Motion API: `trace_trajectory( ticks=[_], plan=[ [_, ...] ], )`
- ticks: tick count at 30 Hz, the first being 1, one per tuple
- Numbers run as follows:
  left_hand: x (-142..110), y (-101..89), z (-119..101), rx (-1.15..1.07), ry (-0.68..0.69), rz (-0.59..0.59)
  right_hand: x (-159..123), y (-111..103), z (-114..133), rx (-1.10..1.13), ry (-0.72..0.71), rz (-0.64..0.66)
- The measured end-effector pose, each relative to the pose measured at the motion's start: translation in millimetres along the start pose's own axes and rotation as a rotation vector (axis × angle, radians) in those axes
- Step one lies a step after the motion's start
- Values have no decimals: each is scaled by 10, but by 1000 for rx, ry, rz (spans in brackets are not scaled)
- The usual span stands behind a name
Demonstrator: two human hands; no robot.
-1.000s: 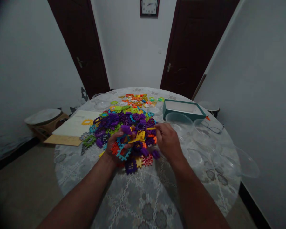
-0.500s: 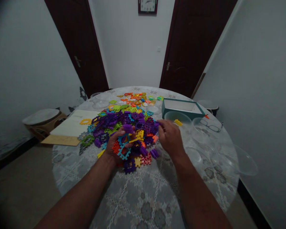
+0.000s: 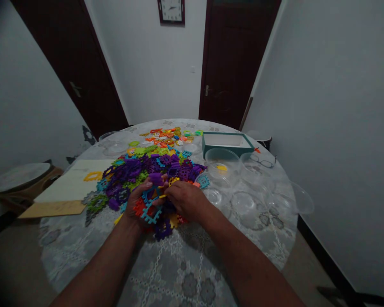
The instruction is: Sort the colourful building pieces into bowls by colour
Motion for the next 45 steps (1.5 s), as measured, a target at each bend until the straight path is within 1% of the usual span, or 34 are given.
trace_trajectory(
  ticks=[4,6,9,12,14,17,19,21,23,26,28,31,33,36,39,40,42,44,45],
  plan=[
    [-2,10,-10,-5,-13,-29,-31,-141,44,-33,-9,-27],
    [-13,12,-9,-16,-35,-52,-61,-275,16,-38,14,-85],
    [-30,15,-2,-18,-49,-66,-116,-530,-135,-97,78,-256],
    [-33,18,20,11,-68,-58,-197,-771,-399,-215,175,-489],
    [-30,25,37,26,-85,-40,-262,-887,-585,-304,238,-630],
    [-30,40,49,43,-101,-12,-326,-974,-766,-368,262,-748],
    [-35,47,51,63,-108,-6,-323,-967,-773,-342,243,-773],
    [-40,48,55,89,-113,-13,-283,-903,-681,-269,226,-763],
    [-43,46,63,124,-114,-24,-216,-775,-507,-167,204,-700],
    [-42,60,78,178,-108,-19,-107,-491,-192,-29,145,-521],
    [-42,79,85,215,-107,-9,-55,-294,-28,34,108,-404],
    [-42,104,95,265,-122,0,-12,-86,81,95,94,-301],
    [-42,110,104,281,-134,4,1,-37,92,114,109,-276],
    [-49,115,110,291,-152,13,4,-112,88,162,156,-290],
    [-66,134,92,270,-169,13,-24,-323,55,226,259,-315],
    [-71,141,80,255,-171,3,-39,-402,27,247,306,-293],
    [-77,152,55,226,-172,-16,-71,-548,-70,297,418,-189],
    [-74,155,42,200,-180,-20,-93,-687,-231,342,533,-79],
    [-71,152,42,188,-186,-15,-91,-761,-335,347,587,-52]
  ],
)
Point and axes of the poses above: each hand's wrist, its own x-axis towards the middle knuckle, its own y-axis out of the palm, z = x × y, the point moved 3 cm from there along x, towards the middle knuckle, and after that the axes turned 13 degrees about x, right-handed, at the moved point
